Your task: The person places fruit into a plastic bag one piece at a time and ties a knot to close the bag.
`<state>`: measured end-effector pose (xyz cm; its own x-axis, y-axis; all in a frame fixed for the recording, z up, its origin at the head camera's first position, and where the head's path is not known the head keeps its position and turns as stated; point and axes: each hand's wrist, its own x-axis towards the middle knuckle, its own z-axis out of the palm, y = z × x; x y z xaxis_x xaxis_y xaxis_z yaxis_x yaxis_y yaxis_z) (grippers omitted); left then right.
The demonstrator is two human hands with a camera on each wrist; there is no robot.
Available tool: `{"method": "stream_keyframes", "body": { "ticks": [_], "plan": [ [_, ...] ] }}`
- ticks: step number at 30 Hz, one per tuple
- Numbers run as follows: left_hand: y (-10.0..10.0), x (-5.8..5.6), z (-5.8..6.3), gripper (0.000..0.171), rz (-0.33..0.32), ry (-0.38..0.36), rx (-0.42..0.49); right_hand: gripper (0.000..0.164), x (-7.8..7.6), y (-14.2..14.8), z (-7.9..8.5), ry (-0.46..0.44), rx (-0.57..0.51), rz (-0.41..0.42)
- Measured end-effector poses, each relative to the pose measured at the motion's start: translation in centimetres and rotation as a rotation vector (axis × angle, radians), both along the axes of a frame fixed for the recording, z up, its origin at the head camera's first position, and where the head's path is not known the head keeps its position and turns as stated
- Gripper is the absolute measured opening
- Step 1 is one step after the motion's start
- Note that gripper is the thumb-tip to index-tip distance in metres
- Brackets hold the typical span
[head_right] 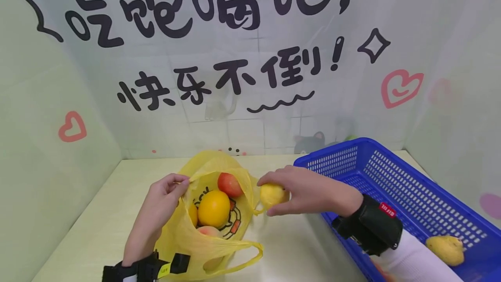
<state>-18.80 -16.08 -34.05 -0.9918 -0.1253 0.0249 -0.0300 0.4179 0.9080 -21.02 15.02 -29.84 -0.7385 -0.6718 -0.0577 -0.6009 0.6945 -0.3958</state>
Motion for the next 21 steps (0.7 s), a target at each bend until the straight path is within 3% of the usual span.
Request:
{"method": "stream_keyframes", "body": {
  "ticks": [9,21],
  "plan": [
    [-0.1,0.0,-0.1,0.023,-0.001,-0.002,0.000,0.050,-0.4,-4.3,-1.3,0.007,0.026,0.160],
    [-0.2,0.0,0.1,0.022,0.009,0.001,-0.011,0.055,-1.3,-8.8,-3.4,0.064,-0.019,0.212]
  ]
}}
